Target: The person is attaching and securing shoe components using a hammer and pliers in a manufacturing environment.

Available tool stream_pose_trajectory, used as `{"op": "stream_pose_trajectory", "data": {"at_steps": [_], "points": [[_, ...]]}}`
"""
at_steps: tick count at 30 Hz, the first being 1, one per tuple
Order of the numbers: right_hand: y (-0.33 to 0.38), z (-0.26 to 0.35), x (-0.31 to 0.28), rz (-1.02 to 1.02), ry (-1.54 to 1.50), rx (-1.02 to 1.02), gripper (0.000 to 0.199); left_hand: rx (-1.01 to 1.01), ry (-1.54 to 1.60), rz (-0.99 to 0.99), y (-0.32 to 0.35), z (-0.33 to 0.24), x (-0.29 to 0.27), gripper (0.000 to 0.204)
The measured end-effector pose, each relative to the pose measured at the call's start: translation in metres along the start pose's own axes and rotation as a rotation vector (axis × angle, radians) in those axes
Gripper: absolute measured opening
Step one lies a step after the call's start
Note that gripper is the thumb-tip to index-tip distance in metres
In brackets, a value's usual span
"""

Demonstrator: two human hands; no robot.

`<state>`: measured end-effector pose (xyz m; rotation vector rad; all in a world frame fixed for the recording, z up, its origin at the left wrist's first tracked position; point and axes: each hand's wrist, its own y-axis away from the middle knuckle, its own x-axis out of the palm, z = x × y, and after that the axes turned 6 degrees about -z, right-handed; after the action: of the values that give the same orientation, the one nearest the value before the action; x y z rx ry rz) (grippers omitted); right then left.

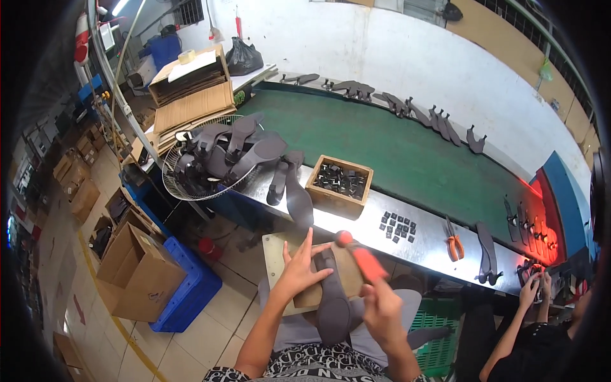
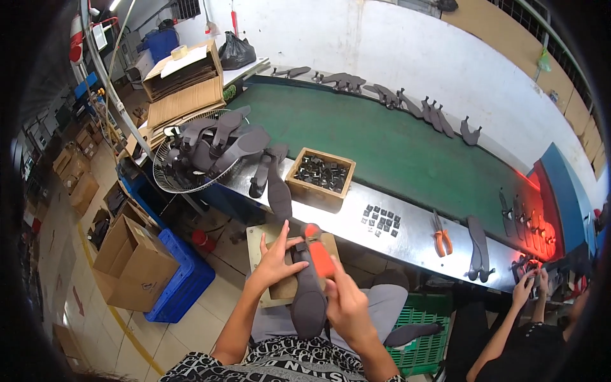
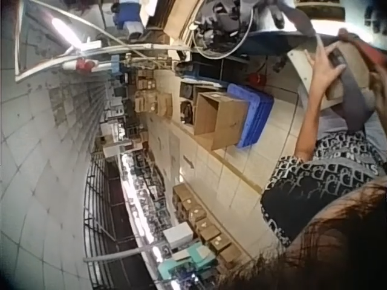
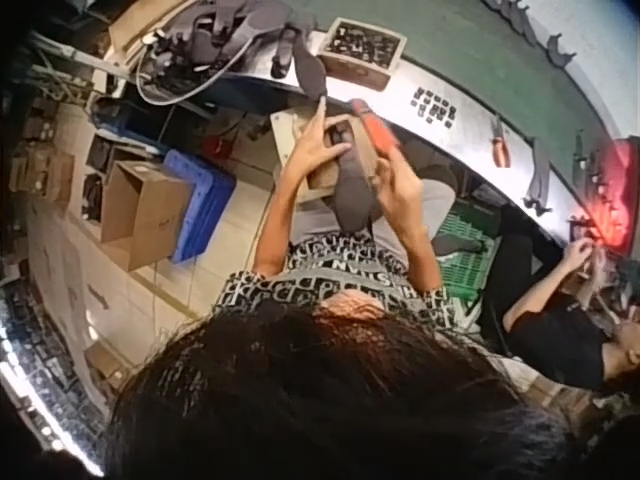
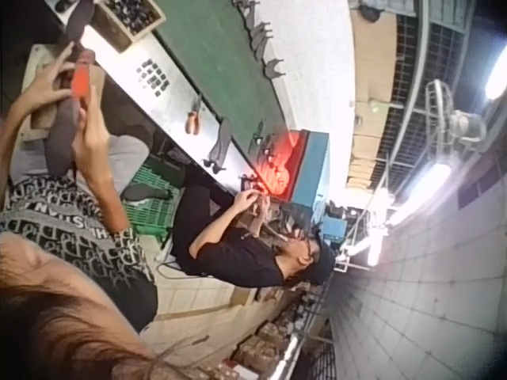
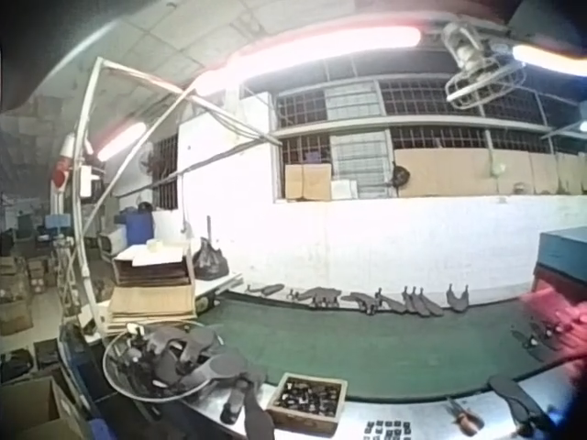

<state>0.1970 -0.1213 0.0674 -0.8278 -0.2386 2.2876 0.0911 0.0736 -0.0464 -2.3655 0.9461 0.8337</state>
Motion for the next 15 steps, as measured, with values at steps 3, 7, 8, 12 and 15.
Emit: {"op": "stream_pose_trajectory", "data": {"at_steps": [3, 7, 8, 12, 15], "points": [[0.017, 0.009, -0.019, -0.037, -0.325, 0.111, 0.034, -0.02, 0.033, 0.027, -0.002, -0.007, -0.004, 0.118], [0.019, -0.03, 0.028, 0.055, 0.067, -0.039, 0.04, -0.036, 0.121, -0.031, -0.005, -0.007, 0.005, 0.109], [0.002, -0.026, 0.022, 0.061, 0.059, -0.069, 0.04, 0.007, -0.003, -0.061, -0.01, 0.0, 0.009, 0.096], [-0.001, -0.008, -0.01, -0.017, -0.073, -0.023, 0.023, 0.188, -0.011, -0.219, 0.0, -0.009, -0.003, 0.028], [-0.02, -0.015, -0.014, -0.077, -0.07, -0.023, 0.026, 0.229, 0.2, -0.159, 0.022, -0.021, -0.018, 0.027]]}}
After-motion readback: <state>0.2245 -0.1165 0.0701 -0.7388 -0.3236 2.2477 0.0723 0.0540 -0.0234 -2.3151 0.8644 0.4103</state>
